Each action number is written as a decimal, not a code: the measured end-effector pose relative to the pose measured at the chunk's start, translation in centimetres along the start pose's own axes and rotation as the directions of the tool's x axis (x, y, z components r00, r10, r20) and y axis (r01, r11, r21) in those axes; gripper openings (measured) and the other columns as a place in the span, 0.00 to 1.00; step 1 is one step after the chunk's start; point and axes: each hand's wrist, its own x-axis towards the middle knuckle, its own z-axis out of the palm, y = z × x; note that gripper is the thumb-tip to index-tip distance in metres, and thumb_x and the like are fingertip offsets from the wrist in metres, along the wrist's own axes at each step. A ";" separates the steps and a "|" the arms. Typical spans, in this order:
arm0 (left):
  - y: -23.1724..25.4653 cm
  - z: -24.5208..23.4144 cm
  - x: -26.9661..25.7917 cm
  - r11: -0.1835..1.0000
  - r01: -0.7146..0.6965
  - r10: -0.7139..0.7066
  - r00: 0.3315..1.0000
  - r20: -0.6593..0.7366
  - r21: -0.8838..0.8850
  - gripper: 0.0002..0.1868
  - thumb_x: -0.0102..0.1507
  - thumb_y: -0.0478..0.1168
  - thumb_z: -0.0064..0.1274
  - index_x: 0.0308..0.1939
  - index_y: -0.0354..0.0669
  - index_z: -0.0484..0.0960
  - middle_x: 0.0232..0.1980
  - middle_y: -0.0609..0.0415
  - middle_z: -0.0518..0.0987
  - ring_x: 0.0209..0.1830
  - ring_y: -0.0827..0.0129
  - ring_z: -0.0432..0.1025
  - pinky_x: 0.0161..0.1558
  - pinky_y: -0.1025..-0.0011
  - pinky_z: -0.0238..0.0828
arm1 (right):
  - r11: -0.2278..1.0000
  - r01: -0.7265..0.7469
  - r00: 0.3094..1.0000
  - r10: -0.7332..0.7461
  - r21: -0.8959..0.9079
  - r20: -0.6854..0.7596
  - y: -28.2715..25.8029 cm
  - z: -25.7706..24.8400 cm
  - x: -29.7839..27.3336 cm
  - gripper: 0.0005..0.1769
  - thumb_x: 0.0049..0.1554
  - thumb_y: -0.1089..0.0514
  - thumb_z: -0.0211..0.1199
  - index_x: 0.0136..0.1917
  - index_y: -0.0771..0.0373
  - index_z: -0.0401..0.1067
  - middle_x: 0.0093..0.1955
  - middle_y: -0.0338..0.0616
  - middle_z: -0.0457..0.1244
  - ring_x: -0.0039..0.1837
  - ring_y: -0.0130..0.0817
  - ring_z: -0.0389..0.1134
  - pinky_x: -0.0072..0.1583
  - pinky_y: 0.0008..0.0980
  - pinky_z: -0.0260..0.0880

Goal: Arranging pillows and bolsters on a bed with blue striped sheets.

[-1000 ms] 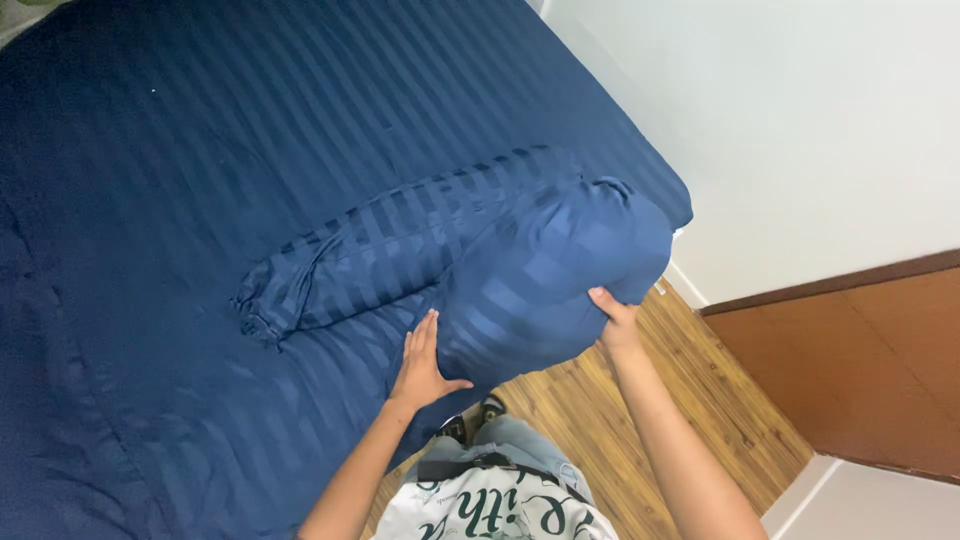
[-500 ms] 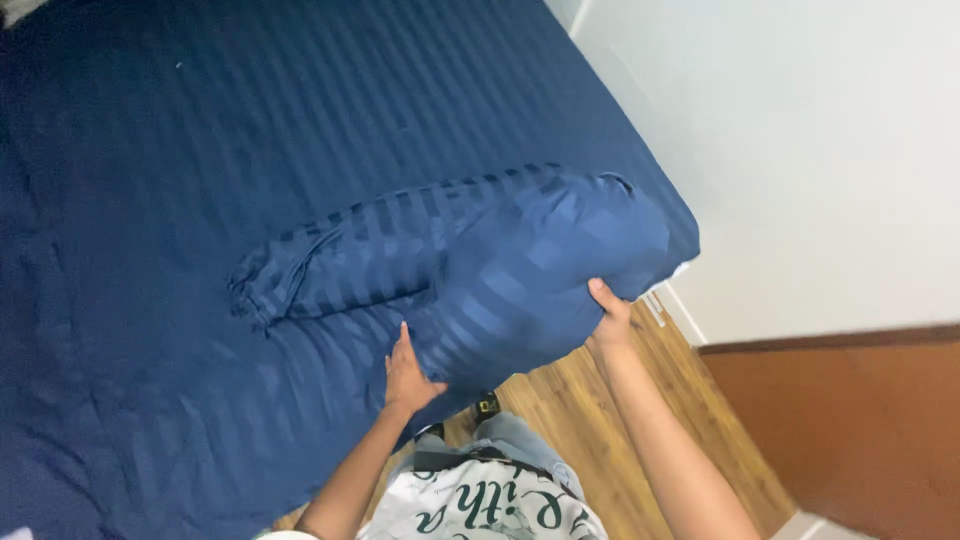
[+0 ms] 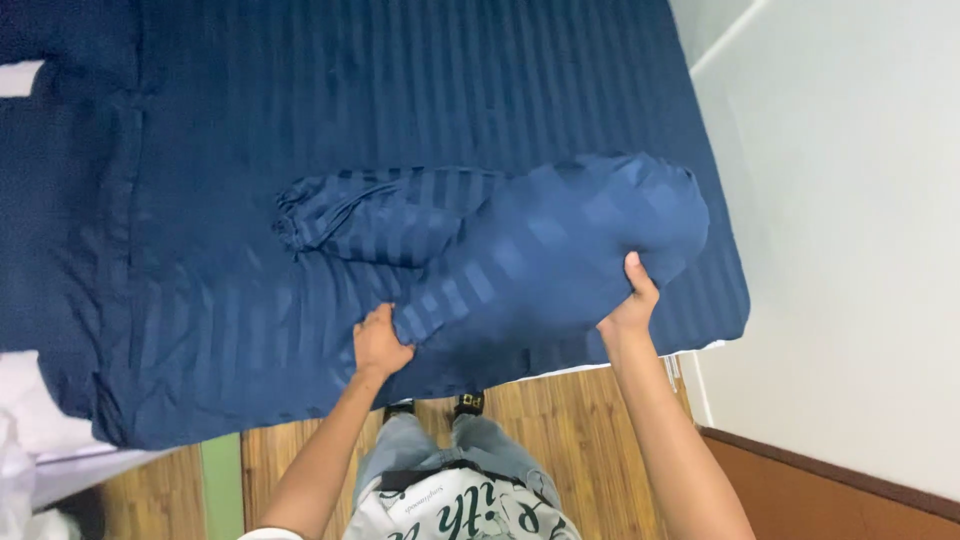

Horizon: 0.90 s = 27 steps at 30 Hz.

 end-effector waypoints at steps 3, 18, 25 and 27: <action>-1.7 -2.4 0.2 1.000 -0.010 0.006 0.988 -0.152 -0.024 0.41 0.44 0.43 0.68 0.61 0.43 0.74 0.55 0.43 0.80 0.58 0.51 0.72 0.61 0.55 0.63 | 0.999 -0.021 0.998 0.018 0.046 0.064 0.7 2.0 0.4 0.34 0.58 0.51 0.65 0.73 0.66 0.62 0.70 0.53 0.63 0.70 0.49 0.65 0.73 0.48 0.65; -16.0 -20.1 7.0 0.967 -0.235 0.255 0.898 -0.357 0.099 0.33 0.42 0.39 0.65 0.53 0.41 0.80 0.45 0.46 0.82 0.50 0.55 0.74 0.57 0.59 0.57 | 0.994 0.049 0.998 -0.052 0.095 0.022 12.0 13.0 -1.4 0.35 0.60 0.43 0.60 0.72 0.67 0.64 0.72 0.54 0.63 0.73 0.50 0.65 0.76 0.49 0.64; -20.7 -29.2 9.3 0.930 -0.346 0.368 0.873 -0.321 0.124 0.34 0.40 0.39 0.67 0.52 0.42 0.82 0.46 0.48 0.83 0.49 0.56 0.74 0.58 0.56 0.56 | 0.985 0.155 0.988 -0.153 0.073 -0.031 15.8 20.3 -6.7 0.36 0.60 0.43 0.61 0.73 0.67 0.63 0.73 0.53 0.63 0.75 0.49 0.64 0.77 0.49 0.64; -22.1 -30.5 9.9 0.900 -0.399 0.435 0.830 -0.349 0.173 0.32 0.42 0.37 0.65 0.52 0.42 0.82 0.48 0.50 0.83 0.50 0.58 0.74 0.59 0.56 0.56 | 0.982 0.174 0.985 -0.172 0.079 -0.025 16.6 22.0 -7.3 0.35 0.61 0.42 0.61 0.73 0.66 0.62 0.73 0.52 0.62 0.75 0.48 0.64 0.77 0.51 0.63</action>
